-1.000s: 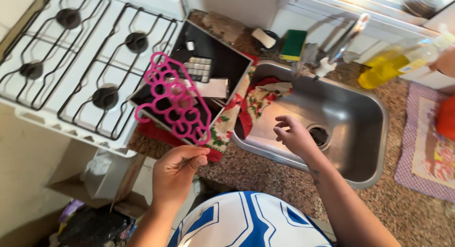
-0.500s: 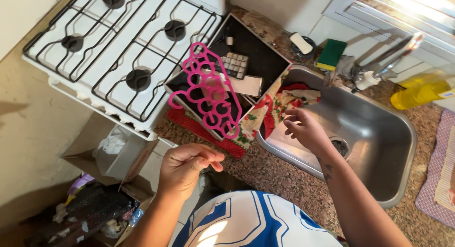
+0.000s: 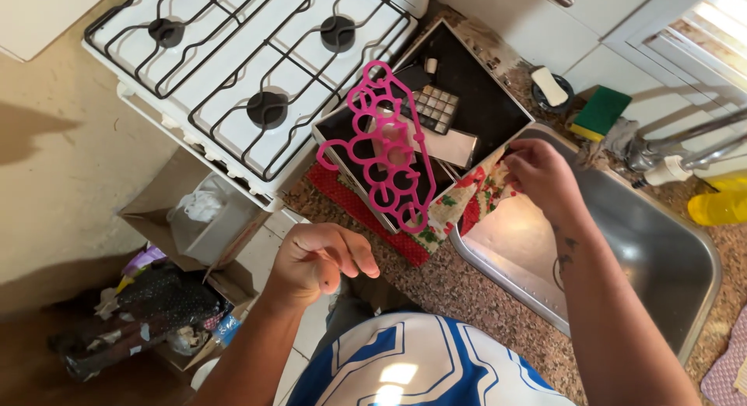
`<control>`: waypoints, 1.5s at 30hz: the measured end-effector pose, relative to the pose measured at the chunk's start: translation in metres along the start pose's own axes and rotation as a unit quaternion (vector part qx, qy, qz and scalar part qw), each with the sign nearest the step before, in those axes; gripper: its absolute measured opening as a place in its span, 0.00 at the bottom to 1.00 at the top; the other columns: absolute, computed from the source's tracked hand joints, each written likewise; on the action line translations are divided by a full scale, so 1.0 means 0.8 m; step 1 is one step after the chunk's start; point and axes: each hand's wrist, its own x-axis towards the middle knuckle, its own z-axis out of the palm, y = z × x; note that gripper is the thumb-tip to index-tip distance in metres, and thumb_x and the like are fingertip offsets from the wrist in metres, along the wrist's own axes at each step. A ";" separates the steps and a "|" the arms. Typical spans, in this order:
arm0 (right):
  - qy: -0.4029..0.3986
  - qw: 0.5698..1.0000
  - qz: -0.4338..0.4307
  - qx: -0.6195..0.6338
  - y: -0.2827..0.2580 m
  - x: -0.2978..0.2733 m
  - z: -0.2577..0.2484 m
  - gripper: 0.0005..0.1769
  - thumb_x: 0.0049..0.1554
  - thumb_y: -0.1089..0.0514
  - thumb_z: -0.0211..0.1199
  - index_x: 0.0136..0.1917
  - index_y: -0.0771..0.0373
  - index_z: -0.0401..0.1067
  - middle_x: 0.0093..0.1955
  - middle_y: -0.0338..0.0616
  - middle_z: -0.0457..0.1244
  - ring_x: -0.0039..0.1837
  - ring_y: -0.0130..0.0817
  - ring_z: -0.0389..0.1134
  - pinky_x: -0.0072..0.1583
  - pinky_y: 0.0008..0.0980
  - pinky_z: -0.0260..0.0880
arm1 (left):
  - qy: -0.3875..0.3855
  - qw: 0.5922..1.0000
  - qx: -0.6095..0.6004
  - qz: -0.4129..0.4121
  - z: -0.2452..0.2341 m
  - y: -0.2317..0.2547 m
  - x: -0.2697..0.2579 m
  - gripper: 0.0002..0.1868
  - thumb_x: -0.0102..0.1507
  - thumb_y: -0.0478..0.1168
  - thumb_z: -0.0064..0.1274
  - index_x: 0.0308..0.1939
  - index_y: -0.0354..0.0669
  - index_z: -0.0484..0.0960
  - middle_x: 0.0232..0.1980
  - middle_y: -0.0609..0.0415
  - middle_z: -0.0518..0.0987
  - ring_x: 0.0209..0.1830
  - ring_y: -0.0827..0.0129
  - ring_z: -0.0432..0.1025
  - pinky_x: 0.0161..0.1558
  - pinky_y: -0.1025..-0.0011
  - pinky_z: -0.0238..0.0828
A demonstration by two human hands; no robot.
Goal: Wetting a cloth in a sink, clearing items from a dresser, and wiping the surface clean.
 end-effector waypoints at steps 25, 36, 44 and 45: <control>0.061 0.987 0.027 -0.145 -0.082 0.041 0.022 0.12 0.55 0.58 0.49 0.53 0.61 0.62 0.41 0.35 0.58 0.36 0.25 0.64 0.34 0.23 0.61 | 0.286 0.409 0.670 -0.549 -0.211 0.089 -0.083 0.15 0.59 0.48 0.41 0.42 0.44 0.74 0.45 0.49 0.73 0.44 0.55 0.67 0.38 0.57 0.63; 0.119 0.976 -0.026 -0.180 -0.082 0.079 -0.013 0.10 0.51 0.56 0.51 0.49 0.55 0.63 0.40 0.31 0.60 0.36 0.23 0.65 0.43 0.22 0.58 | 0.245 0.538 0.621 -0.514 -0.168 0.017 0.016 0.27 0.60 0.55 0.30 0.57 0.43 0.62 0.56 0.39 0.64 0.56 0.44 0.59 0.53 0.49 0.55; 0.120 0.949 -0.062 -0.286 -0.038 0.195 -0.032 0.13 0.52 0.51 0.55 0.51 0.54 0.66 0.44 0.41 0.62 0.47 0.37 0.64 0.48 0.37 0.63 | 0.204 0.519 0.661 -0.501 -0.194 -0.025 0.021 0.24 0.59 0.53 0.35 0.53 0.44 0.70 0.48 0.44 0.74 0.52 0.52 0.66 0.51 0.58 0.62; 0.110 0.943 -0.021 -0.314 -0.025 0.218 -0.032 0.15 0.52 0.46 0.55 0.52 0.48 0.66 0.47 0.38 0.62 0.51 0.37 0.62 0.51 0.37 0.62 | 0.202 0.512 0.665 -0.506 -0.190 -0.023 0.026 0.24 0.59 0.52 0.36 0.52 0.44 0.71 0.46 0.44 0.75 0.50 0.52 0.67 0.51 0.57 0.62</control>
